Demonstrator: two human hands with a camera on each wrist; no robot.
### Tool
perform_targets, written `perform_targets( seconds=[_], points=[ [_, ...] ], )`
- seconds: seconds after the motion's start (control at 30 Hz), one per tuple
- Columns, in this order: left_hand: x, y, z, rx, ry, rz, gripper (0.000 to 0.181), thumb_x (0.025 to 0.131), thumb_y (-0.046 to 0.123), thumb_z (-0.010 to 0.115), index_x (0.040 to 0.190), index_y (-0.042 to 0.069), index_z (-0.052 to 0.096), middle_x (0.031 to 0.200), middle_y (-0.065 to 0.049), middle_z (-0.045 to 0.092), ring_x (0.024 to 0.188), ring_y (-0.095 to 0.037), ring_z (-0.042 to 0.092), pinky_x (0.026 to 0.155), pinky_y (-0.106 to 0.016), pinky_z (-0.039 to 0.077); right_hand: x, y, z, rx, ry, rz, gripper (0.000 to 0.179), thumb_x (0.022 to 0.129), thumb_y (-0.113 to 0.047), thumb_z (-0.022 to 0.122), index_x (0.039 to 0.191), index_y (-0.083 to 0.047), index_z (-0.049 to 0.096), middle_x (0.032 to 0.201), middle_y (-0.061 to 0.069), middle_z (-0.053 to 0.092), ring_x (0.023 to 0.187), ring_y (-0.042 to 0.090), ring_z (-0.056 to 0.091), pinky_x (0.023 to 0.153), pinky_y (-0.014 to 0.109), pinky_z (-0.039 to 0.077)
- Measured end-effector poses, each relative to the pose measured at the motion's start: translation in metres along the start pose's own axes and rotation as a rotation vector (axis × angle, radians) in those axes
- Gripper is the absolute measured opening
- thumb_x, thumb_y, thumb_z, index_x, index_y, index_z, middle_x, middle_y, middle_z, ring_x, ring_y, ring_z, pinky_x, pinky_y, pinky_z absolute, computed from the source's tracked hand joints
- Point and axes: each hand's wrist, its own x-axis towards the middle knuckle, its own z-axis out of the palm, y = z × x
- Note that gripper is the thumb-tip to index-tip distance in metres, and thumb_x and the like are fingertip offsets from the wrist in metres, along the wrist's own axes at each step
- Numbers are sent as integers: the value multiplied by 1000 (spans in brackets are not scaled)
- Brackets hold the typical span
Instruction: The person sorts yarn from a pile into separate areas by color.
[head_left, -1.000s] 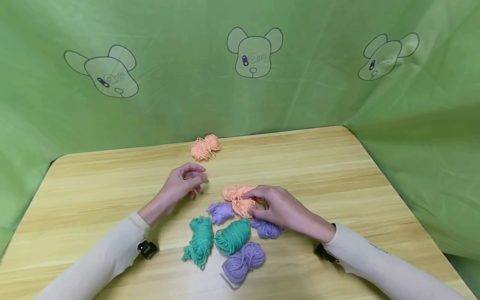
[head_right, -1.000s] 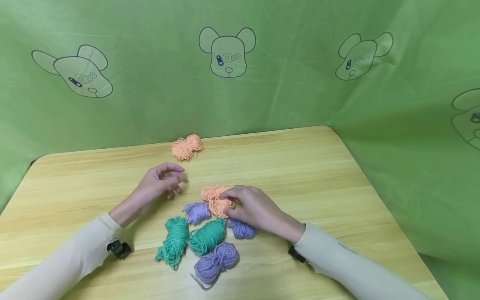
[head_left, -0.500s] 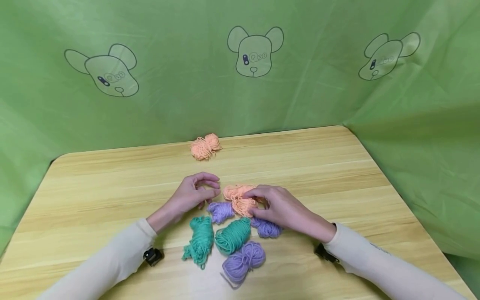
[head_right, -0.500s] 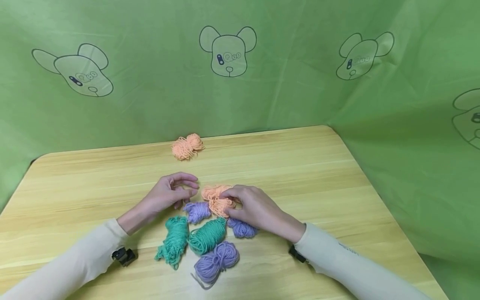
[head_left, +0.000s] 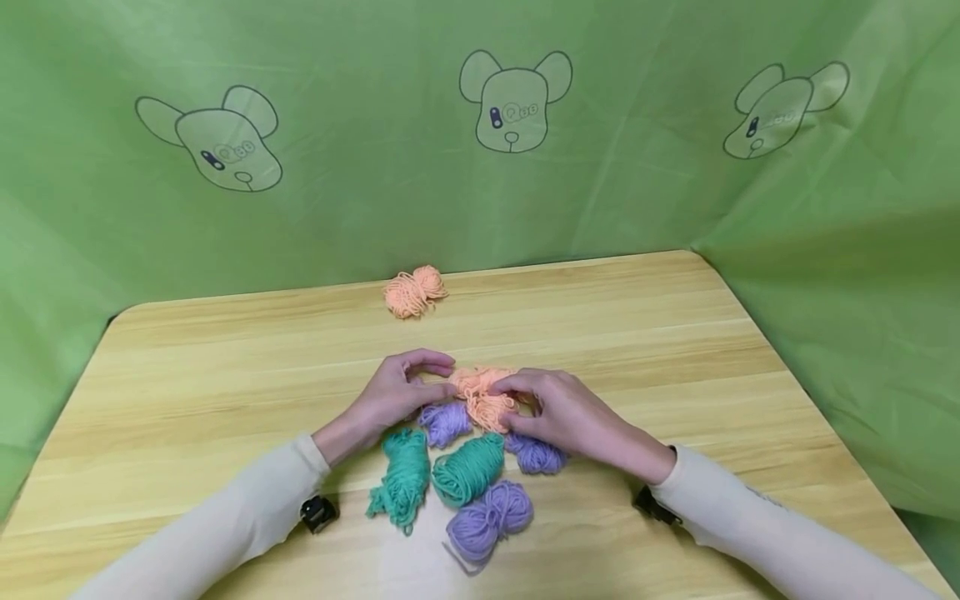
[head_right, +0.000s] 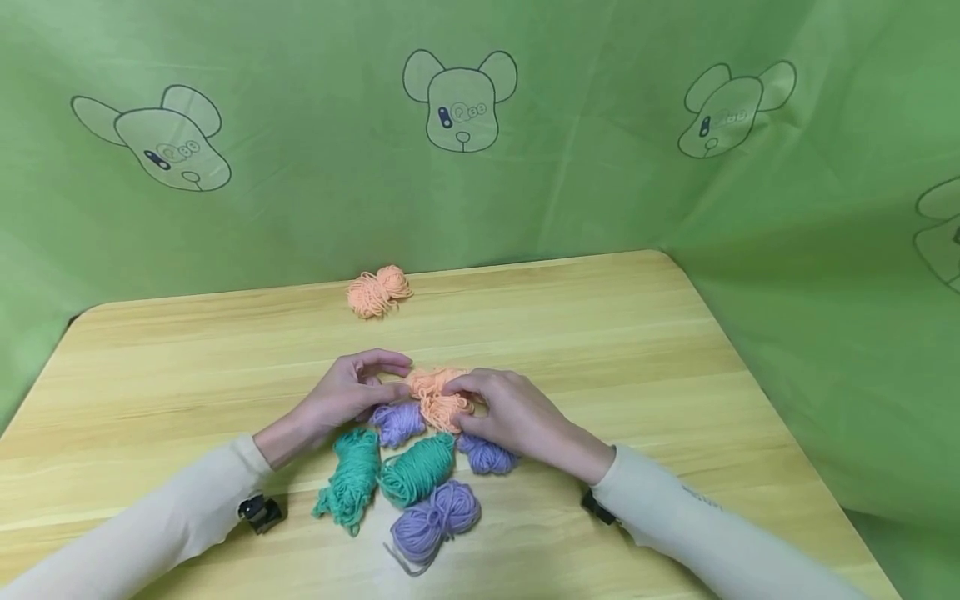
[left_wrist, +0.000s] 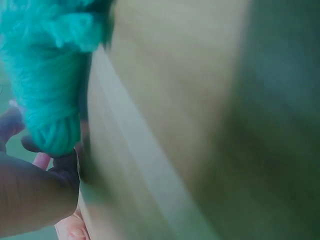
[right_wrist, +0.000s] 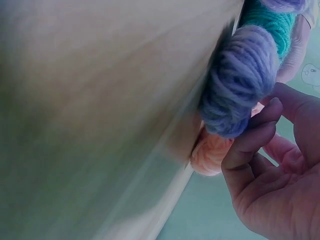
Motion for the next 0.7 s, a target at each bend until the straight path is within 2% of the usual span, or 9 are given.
perform_targets(
  seconds=[0.17, 0.4, 0.57, 0.7],
  points=[
    [2, 0, 6, 24, 23, -4, 42, 90, 9, 89, 129, 3, 75, 119, -11, 76, 69, -15, 50, 60, -24, 44, 0, 2, 1, 10, -8, 4, 35, 93, -11, 86, 128, -11, 79, 119, 4, 79, 90, 15, 69, 82, 37, 59],
    [5, 0, 12, 41, 50, 6, 36, 89, 3, 87, 123, 2, 78, 110, -9, 77, 66, -14, 48, 57, -23, 42, 1, 1, -1, 5, -18, 11, 35, 93, -11, 86, 127, -10, 79, 116, 4, 79, 79, 14, 65, 74, 33, 56],
    [7, -1, 16, 61, 71, 29, 22, 89, 1, 84, 111, 1, 81, 99, -9, 78, 68, -14, 53, 60, -24, 45, 1, -1, -1, 10, -28, 14, 33, 92, -12, 87, 124, -12, 79, 111, 0, 78, 78, 12, 62, 73, 32, 55],
    [7, -1, 16, 57, 101, 7, 12, 90, 2, 83, 102, 1, 82, 90, -7, 77, 68, -15, 59, 61, -23, 48, 2, -2, 0, 38, -52, 8, 31, 91, -12, 85, 122, -14, 78, 101, -6, 73, 73, 10, 56, 69, 31, 53]
  ],
)
